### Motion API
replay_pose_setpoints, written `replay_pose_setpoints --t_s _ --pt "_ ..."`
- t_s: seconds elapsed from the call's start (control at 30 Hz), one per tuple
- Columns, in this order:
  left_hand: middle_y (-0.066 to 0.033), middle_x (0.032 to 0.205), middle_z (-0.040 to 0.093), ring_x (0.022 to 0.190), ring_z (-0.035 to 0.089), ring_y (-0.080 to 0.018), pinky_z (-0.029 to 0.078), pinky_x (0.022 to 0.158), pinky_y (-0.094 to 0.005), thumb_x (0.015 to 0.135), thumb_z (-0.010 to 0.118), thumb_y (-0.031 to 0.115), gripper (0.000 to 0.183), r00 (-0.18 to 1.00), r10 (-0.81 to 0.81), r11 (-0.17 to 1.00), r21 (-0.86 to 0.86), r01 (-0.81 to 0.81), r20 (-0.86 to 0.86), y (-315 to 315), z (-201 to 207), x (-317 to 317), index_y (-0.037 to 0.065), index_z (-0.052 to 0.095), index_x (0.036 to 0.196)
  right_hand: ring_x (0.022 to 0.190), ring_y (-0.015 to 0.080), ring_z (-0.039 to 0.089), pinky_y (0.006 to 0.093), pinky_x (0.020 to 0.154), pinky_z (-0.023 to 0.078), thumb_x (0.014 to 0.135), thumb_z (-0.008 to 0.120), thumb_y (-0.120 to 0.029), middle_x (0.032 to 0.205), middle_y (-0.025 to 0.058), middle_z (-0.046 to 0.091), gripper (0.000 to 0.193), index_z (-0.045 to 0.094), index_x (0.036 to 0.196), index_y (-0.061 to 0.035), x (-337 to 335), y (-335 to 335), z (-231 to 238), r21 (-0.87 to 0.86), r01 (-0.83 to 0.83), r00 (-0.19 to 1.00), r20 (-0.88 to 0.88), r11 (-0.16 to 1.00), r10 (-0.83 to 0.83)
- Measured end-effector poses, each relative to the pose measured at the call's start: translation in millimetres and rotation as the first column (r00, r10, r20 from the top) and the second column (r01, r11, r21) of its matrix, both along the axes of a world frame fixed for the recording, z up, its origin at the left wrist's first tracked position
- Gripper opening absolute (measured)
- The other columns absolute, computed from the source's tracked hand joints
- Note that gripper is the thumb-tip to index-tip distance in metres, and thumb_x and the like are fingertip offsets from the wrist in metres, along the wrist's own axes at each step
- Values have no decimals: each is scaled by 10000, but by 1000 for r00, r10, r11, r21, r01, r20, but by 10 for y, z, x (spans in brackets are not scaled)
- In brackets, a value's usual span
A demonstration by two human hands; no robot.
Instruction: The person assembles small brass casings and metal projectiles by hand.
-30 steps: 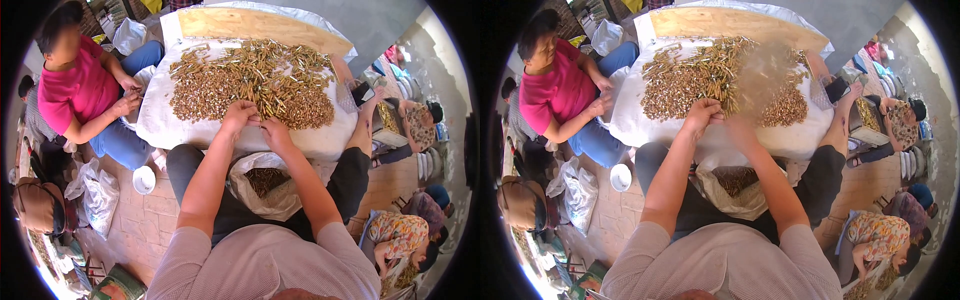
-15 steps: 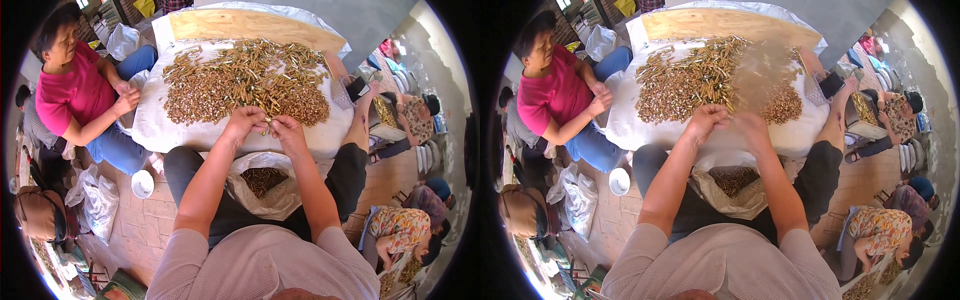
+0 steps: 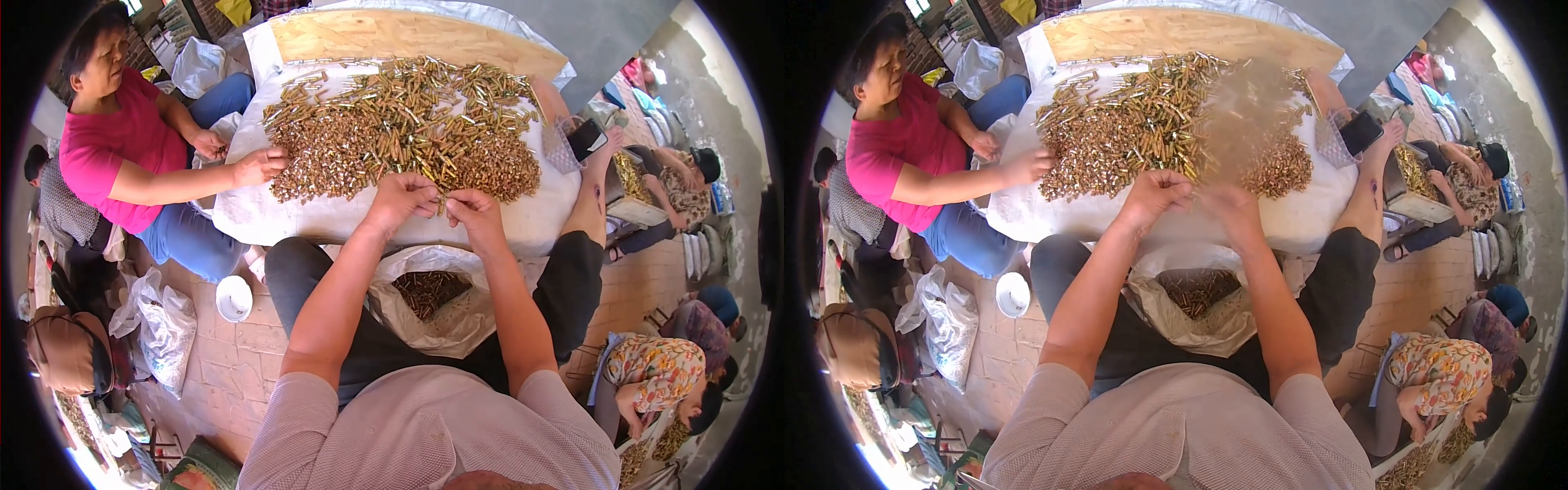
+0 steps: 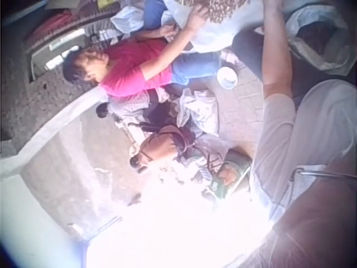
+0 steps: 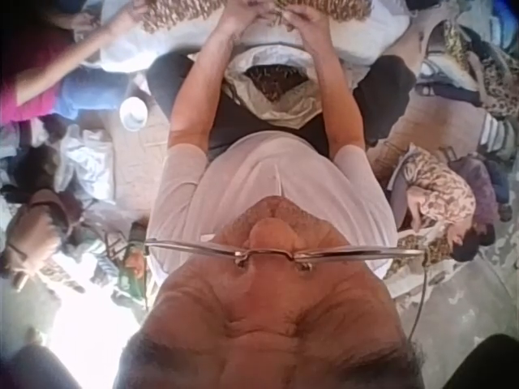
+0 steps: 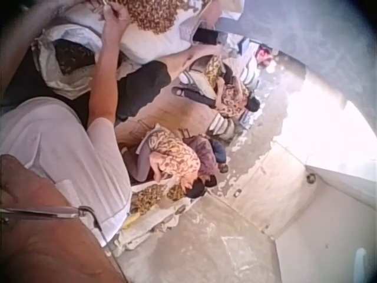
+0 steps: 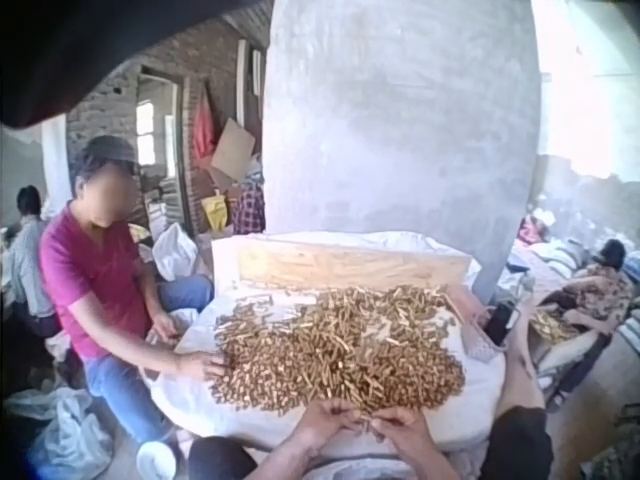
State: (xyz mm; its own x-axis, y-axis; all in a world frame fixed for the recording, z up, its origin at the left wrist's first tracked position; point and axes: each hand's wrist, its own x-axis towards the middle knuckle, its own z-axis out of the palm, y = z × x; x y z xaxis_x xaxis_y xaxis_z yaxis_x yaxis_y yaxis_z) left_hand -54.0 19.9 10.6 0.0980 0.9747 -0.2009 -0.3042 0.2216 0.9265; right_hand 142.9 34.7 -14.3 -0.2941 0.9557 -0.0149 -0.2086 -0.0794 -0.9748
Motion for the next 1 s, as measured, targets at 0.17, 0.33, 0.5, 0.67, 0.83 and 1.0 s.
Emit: replay_pose_setpoints --t_s 0.17,0.33,0.5,0.67,0.83,1.0 --pt "-124 870 692 715 697 -188 599 645 -290 913 669 57 146 999 8 999 38 -6 -51 5 0 38 -62 661 998 671 131 603 272 595 506 904 688 -83 779 54 658 123 686 998 -3 31 -11 -32 37 4 1000 12 999 -5" --pt "-121 860 689 711 697 -194 601 642 -292 911 676 61 144 998 1 1000 -11 0 64 -20 11 81 -56 663 994 667 140 607 269 584 499 906 694 -116 785 54 658 143 681 1016 -25 71 6 -98 -117 -5 991 -134 993 -10" --pt "-115 860 684 720 696 -196 604 648 -295 914 674 68 140 987 -11 999 -29 16 158 -68 12 160 -51 662 986 654 134 606 261 563 488 899 708 -145 781 45 658 129 676 977 -48 116 26 -107 -196 -49 974 -226 979 3" --pt "-110 866 684 723 694 -193 604 650 -295 917 673 77 145 978 3 999 -39 5 207 -76 -25 236 -48 664 991 633 117 601 252 549 478 889 720 -171 786 29 663 139 667 952 -59 80 -29 -26 -183 -78 947 -321 980 15" --pt "-110 855 686 712 689 -193 603 655 -301 920 683 127 189 988 38 999 -40 -33 148 -76 -6 267 -37 670 1015 628 120 599 244 541 471 904 703 -147 791 31 662 113 668 961 -56 49 -60 54 -212 -31 957 -290 977 -32" --pt "-86 776 688 680 678 -167 556 594 -301 913 684 177 198 975 20 1000 9 -18 -220 92 68 -133 -11 694 975 612 107 578 242 537 463 919 671 -122 758 19 641 82 675 940 -42 183 -66 129 -158 -96 978 -198 983 64"
